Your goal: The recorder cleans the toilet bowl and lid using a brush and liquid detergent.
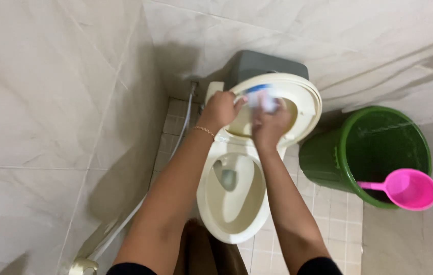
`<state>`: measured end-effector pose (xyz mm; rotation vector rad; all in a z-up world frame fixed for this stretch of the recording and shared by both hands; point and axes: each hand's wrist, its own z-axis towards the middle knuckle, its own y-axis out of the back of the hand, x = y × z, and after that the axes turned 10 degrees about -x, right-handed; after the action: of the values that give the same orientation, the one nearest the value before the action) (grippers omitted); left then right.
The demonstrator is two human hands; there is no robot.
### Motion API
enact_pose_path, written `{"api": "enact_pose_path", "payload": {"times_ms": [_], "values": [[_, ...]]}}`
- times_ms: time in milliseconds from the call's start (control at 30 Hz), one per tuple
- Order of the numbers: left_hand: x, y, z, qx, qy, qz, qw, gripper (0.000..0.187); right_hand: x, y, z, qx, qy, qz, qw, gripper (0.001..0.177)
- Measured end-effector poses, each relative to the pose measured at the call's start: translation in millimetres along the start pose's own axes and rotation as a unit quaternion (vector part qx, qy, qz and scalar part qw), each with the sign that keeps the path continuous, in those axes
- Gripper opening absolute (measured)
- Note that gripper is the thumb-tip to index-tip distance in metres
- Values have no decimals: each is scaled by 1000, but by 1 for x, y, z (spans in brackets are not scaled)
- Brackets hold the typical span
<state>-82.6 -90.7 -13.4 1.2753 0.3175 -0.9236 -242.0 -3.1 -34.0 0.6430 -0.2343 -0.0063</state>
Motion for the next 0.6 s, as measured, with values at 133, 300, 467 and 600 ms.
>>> {"api": "enact_pose_path", "payload": {"times_ms": [133, 300, 467, 600], "values": [[-4, 1, -1, -2, 8, 14, 1000, 54, -69, -36, -33, -16, -65, 150, 986, 59], [5, 5, 5, -60, 6, -56, 997, 53, -63, -54, -23, -91, -264, 63, 958, 73], [-3, 0, -1, -36, 50, -49, 997, 61, -38, -7, -4, -65, -46, -22, 997, 73], [-3, 6, -1, -33, 88, -50, 994, 66, -67, -9, -30, -46, -291, 33, 955, 81]]}}
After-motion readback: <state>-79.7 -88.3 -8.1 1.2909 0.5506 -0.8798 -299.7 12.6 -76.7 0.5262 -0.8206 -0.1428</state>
